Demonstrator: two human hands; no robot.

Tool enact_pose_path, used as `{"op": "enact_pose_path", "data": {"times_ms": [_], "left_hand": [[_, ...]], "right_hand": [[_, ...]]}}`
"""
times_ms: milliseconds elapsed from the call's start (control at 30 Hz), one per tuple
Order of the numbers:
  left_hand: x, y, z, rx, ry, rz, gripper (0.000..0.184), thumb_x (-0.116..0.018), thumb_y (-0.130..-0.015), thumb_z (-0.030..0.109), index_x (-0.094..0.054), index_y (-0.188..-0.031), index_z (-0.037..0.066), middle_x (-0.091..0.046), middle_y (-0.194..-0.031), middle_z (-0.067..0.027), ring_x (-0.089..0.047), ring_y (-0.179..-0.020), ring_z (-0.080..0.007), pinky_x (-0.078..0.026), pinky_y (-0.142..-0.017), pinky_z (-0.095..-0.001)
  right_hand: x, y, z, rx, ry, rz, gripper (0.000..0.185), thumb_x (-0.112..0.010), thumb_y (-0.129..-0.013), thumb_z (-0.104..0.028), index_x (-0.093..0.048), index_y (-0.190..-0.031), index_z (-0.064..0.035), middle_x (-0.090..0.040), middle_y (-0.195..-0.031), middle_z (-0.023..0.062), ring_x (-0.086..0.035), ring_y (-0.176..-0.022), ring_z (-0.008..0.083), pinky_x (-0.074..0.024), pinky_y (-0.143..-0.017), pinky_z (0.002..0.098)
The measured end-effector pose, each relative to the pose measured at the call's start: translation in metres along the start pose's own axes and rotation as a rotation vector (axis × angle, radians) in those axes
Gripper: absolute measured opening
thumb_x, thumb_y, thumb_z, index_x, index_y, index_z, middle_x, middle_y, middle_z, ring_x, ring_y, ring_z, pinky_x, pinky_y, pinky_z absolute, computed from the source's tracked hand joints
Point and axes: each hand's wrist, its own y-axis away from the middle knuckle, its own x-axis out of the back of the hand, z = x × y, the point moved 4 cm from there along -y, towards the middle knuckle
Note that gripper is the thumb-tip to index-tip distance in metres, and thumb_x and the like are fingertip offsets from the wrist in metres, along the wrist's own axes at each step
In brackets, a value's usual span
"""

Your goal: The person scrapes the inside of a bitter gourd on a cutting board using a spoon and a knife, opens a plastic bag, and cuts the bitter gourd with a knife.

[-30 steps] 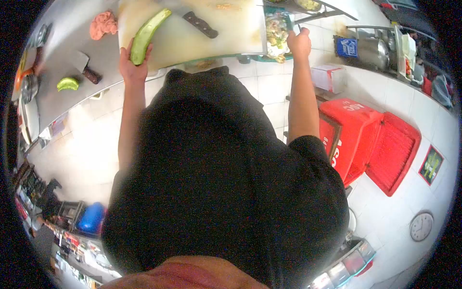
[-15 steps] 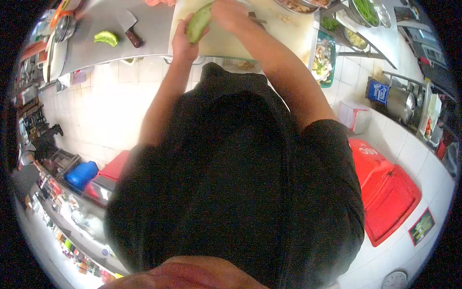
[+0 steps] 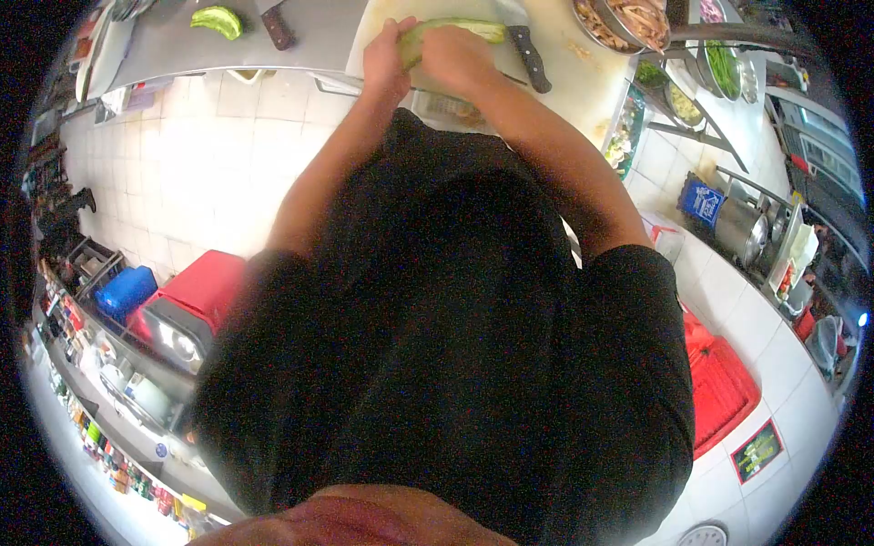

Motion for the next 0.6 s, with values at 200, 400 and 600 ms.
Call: {"op": "enact_pose_path", "data": {"times_ms": [200,400,600], "left_hand": [[0.003,0.001,0.008,0.024,-0.107,-0.068,0.046,-0.042,-0.101,0.034,-0.062,-0.121,-0.003,-0.064,-0.104,-0.0146,-0.063,-0.091,-0.0239,-0.052,-0.078,-0.0338],[-0.004,-0.010,0.031,-0.086,0.145,-0.069,0.043,-0.046,-0.101,0.029,-0.060,-0.119,-0.009,-0.063,-0.111,-0.0161,-0.062,-0.096,-0.0219,-0.051,-0.082,-0.0330],[0.004,-0.031,0.008,-0.054,0.102,0.006,0.045,-0.044,-0.102,0.031,-0.060,-0.119,-0.008,-0.064,-0.111,-0.0164,-0.062,-0.098,-0.0223,-0.051,-0.084,-0.0334]], "right_hand": [[-0.015,-0.001,-0.020,-0.055,-0.115,0.024,0.027,-0.060,-0.074,-0.021,-0.072,-0.088,-0.0007,-0.070,-0.090,0.0217,-0.069,-0.085,0.0372,-0.0536,-0.077,0.0480],[0.022,-0.040,0.020,-0.167,-0.112,0.050,0.026,-0.056,-0.080,-0.022,-0.070,-0.090,-0.0023,-0.069,-0.094,0.0204,-0.066,-0.090,0.0383,-0.0517,-0.079,0.0492],[0.007,-0.060,0.000,-0.046,0.002,0.038,0.026,-0.061,-0.076,-0.020,-0.071,-0.090,-0.0010,-0.069,-0.092,0.0210,-0.068,-0.088,0.0364,-0.0533,-0.077,0.0474]]}}
